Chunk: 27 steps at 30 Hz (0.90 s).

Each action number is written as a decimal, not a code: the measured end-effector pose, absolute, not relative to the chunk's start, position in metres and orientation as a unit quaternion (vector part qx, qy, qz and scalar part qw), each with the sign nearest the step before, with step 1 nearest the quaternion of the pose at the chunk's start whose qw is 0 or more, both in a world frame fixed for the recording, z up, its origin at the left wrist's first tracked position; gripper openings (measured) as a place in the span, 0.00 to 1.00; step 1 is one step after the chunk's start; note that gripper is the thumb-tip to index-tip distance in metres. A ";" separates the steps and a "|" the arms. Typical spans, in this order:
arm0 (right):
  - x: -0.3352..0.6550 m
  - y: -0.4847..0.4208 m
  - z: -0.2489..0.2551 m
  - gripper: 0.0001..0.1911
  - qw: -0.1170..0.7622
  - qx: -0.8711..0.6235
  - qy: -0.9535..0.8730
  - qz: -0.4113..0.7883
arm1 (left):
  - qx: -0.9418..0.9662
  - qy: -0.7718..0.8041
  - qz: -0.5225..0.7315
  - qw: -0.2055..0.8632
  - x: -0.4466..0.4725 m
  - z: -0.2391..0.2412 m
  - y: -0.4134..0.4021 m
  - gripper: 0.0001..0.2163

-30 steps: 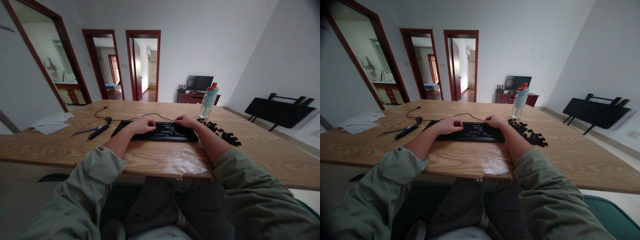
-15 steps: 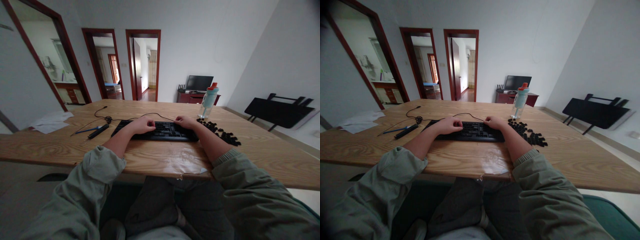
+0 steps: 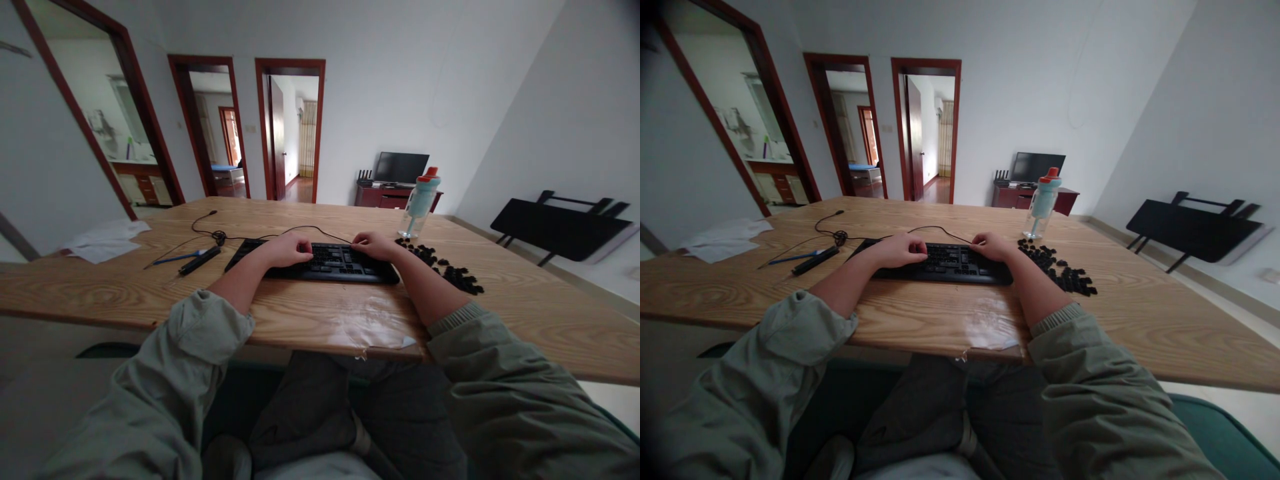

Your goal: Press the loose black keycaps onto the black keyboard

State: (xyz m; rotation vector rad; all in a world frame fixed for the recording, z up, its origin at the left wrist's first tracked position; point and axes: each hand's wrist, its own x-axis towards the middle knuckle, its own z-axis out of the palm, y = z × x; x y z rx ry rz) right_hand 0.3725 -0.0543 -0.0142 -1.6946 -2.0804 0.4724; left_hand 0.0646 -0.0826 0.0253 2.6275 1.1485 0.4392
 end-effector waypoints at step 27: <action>0.377 -0.042 -0.008 0.16 0.189 -0.600 -0.740 0.237 | 0.905 0.382 0.143 0.124 0.064 0.023 -0.077 0.11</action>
